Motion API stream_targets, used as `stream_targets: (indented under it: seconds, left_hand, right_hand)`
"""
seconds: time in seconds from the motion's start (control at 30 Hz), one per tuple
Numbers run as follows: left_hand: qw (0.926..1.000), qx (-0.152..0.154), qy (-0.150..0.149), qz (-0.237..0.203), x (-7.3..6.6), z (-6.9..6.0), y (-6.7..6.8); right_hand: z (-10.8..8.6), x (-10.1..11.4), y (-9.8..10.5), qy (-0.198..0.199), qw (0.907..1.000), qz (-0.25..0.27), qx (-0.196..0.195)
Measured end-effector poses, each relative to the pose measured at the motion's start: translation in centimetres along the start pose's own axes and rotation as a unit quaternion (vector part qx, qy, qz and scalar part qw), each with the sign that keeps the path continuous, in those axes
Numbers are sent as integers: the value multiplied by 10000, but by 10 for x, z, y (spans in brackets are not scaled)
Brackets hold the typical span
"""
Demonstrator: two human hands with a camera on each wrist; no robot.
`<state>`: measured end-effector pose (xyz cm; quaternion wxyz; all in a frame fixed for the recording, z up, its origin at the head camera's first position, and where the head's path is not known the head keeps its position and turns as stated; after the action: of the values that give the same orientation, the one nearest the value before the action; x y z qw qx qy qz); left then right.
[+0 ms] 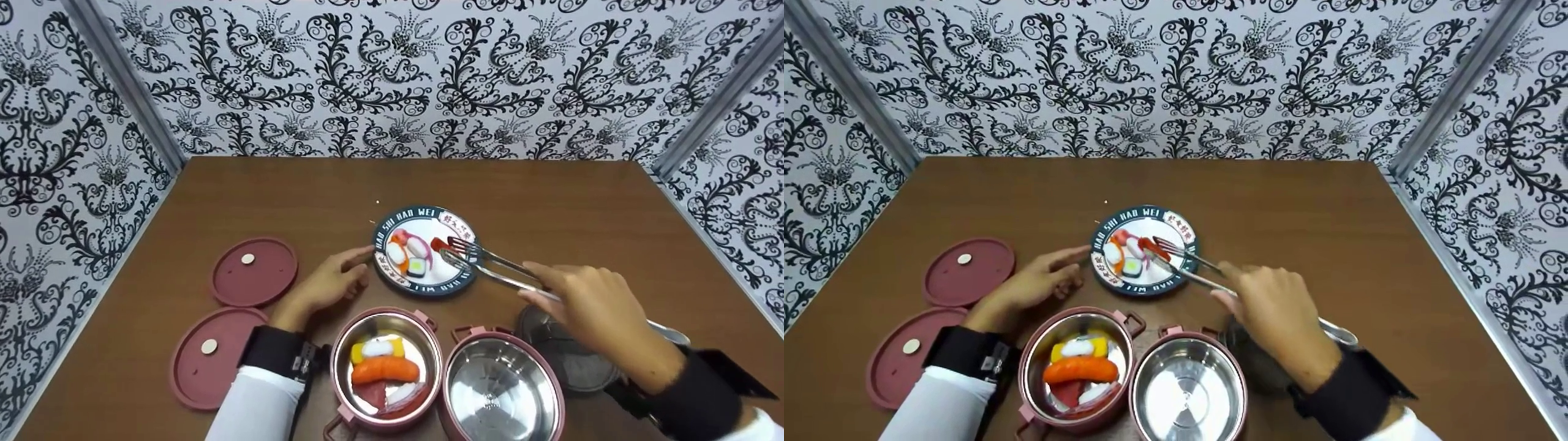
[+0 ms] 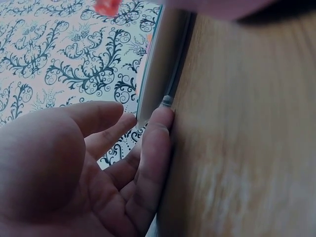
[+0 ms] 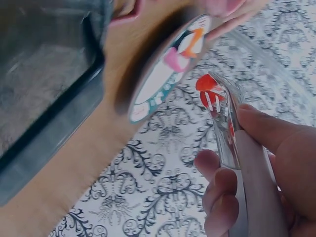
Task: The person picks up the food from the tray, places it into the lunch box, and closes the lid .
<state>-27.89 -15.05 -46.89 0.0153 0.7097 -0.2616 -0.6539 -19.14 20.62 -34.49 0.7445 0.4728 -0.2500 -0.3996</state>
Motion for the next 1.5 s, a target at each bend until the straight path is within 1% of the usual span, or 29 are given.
stream_targets:
  seconds: [0.17, 0.27, 0.37, 0.43, 0.5, 0.63, 0.73, 0.8, 0.87, 1.0, 1.1, 1.2, 1.37, 1.5]
  left_hand:
    - [10000, -1, -18, -2, 0, 0, 1]
    - [10000, 4, 13, -18, 0, 0, 0]
    - [10000, 46, 31, -60, 0, 0, 0]
    - [9999, 77, 39, -60, 0, -1, 1]
    - [9999, 99, -2, -69, 0, -1, 2]
    - [9999, 119, -82, -85, 0, -2, 3]
    - [9998, 136, -79, -101, -1, -1, 3]
    - [9999, 122, -45, -85, -1, -1, 3]
    - [9999, 101, -21, -60, -1, -1, 3]
    - [9999, 98, 9, -58, 0, 0, 1]
    - [9999, 99, 22, -43, 0, 1, 1]
    - [10000, 67, 47, -38, 1, 2, 0]
    - [9999, 106, 90, -101, 0, 2, 0]
    - [9999, 94, 85, -88, 0, 1, 1]
  right_hand:
    - [-23, 9, 17, 225, 9988, 19, -439]
    - [-40, 14, 28, 239, 9981, 65, -571]
    - [-58, 16, 39, 108, 9983, 157, -543]
    - [-68, 16, 45, 160, 9983, 168, -535]
    - [-77, 14, 49, 256, 9982, 178, -508]
    - [-91, 9, 52, 676, 9961, 281, -489]
    - [-99, 7, 53, 880, 9947, 326, -414]
    - [-103, 6, 52, 909, 9949, 333, -288]
    - [-106, 4, 49, 866, 9957, 310, -55]
    - [-109, 0, 45, 739, 9962, 222, 401]
    - [-109, -2, 43, 639, 9960, 106, 617]
    - [-109, -4, 43, 518, 9961, 3, 711]
    - [-109, -3, 44, 404, 9971, -101, 632]
    - [-103, 0, 48, 388, 9981, -57, 469]
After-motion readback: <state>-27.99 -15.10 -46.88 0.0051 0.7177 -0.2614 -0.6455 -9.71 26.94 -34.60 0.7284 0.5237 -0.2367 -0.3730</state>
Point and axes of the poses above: each hand's wrist, its own z-axis towards the middle knuckle, its own y-axis out of the back of the hand, x = y × z, the point moved 3 cm from there along z, towards the middle knuckle, and after that the axes turned 3 degrees about y, right-handed, at the moved point
